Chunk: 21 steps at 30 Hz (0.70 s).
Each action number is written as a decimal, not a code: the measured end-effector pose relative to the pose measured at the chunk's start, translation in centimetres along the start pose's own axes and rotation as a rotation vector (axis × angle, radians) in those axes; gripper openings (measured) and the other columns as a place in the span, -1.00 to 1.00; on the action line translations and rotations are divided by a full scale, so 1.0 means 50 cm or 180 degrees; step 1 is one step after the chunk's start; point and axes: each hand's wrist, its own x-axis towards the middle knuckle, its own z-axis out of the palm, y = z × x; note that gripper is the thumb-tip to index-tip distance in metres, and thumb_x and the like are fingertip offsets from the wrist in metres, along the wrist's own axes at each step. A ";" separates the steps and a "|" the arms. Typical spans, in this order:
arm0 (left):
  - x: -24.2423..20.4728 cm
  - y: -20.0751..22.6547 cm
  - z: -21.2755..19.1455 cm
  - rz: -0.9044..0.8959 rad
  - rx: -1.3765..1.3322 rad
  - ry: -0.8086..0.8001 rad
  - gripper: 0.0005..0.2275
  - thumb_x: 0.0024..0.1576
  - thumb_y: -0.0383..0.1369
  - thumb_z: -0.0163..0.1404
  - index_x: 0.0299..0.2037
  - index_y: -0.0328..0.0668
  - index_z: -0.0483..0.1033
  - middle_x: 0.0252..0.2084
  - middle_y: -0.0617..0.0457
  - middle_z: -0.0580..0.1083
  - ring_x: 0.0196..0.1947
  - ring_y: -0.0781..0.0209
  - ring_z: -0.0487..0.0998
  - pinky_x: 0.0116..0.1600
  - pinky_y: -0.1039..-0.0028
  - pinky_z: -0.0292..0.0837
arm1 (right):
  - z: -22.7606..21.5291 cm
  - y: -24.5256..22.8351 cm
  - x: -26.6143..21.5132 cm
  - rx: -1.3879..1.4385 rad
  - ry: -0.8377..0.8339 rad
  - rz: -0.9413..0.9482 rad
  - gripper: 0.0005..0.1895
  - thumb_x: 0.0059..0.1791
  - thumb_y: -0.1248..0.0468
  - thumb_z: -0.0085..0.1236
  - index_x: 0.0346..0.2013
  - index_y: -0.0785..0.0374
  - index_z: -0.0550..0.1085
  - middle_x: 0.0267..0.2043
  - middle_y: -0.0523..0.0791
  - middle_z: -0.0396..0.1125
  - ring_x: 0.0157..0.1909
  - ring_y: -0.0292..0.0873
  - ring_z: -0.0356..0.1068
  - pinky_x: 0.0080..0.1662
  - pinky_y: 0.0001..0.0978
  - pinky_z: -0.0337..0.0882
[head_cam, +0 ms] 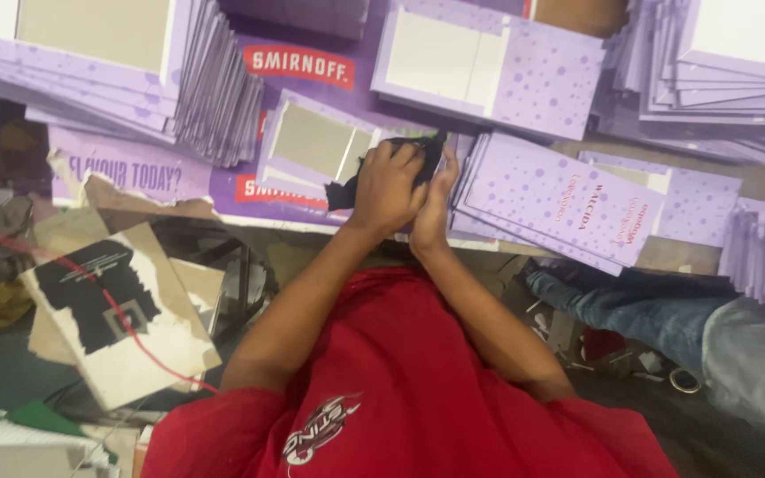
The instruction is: The person sits on the floor and repeatedly inserts a small purple card into a larger purple paper sleeve, then wipes the surface with a black cloth. The person stacks the completed units on the table.
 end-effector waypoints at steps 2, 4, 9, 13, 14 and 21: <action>-0.023 -0.001 -0.016 0.0061 -0.0231 -0.0049 -0.71 -0.15 -0.41 0.17 -0.20 -0.31 0.60 -0.06 -0.05 0.51 -0.09 -0.09 0.40 0.03 0.13 0.32 | 0.012 -0.002 0.004 0.0646 -0.0022 0.0266 -0.32 0.22 -0.13 -0.53 0.53 0.18 -0.12 0.59 0.06 -0.16 0.58 -0.04 -0.11 0.52 -0.18 -0.08; -0.032 -0.011 -0.028 0.0051 -0.0401 -0.0191 -0.76 -0.20 -0.44 0.15 -0.29 -0.27 0.61 -0.14 0.01 0.53 -0.15 -0.04 0.42 -0.04 0.18 0.34 | 0.015 -0.008 0.024 0.0686 0.0042 0.0482 -0.27 0.17 -0.19 -0.57 0.53 0.13 -0.16 0.59 0.04 -0.17 0.57 -0.02 -0.08 0.50 -0.14 -0.05; -0.092 -0.032 -0.020 0.0344 -0.0377 0.0075 -0.81 -0.20 -0.42 0.17 -0.37 -0.23 0.57 -0.20 0.08 0.53 -0.15 0.02 0.46 -0.03 0.22 0.36 | 0.004 -0.001 0.013 -0.0604 -0.0119 0.0104 -0.46 0.21 0.12 -0.22 0.44 0.29 0.11 0.62 0.09 -0.08 0.56 -0.02 -0.02 0.49 -0.19 0.00; -0.064 -0.021 0.000 0.0267 0.0142 0.0588 -0.69 -0.25 -0.41 0.13 -0.24 -0.23 0.61 -0.12 0.06 0.54 -0.12 0.01 0.46 -0.01 0.17 0.32 | -0.017 -0.036 -0.016 -0.1398 0.0251 -0.0463 -0.45 0.12 0.51 0.07 0.40 0.39 0.20 0.45 0.16 0.12 0.48 -0.02 0.19 0.49 -0.21 0.19; -0.062 -0.013 0.000 0.0179 0.0284 0.0749 -0.64 -0.26 -0.41 0.11 -0.19 -0.24 0.63 -0.09 0.05 0.54 -0.11 0.00 0.46 0.01 0.16 0.31 | -0.022 -0.044 -0.040 -0.1540 0.0184 -0.0205 -0.41 0.08 0.51 0.08 0.39 0.42 0.17 0.41 0.15 0.15 0.41 -0.05 0.24 0.35 -0.25 0.27; -0.027 0.006 0.010 -0.0477 0.0365 0.0655 -0.57 -0.22 -0.42 0.10 -0.06 -0.24 0.65 0.02 0.00 0.55 -0.07 -0.07 0.44 0.01 0.15 0.28 | -0.048 -0.039 -0.089 -0.1180 -0.0005 0.0508 -0.61 0.08 0.54 -0.01 0.23 0.49 0.39 -0.01 -0.04 0.49 -0.01 -0.20 0.46 0.00 -0.43 0.46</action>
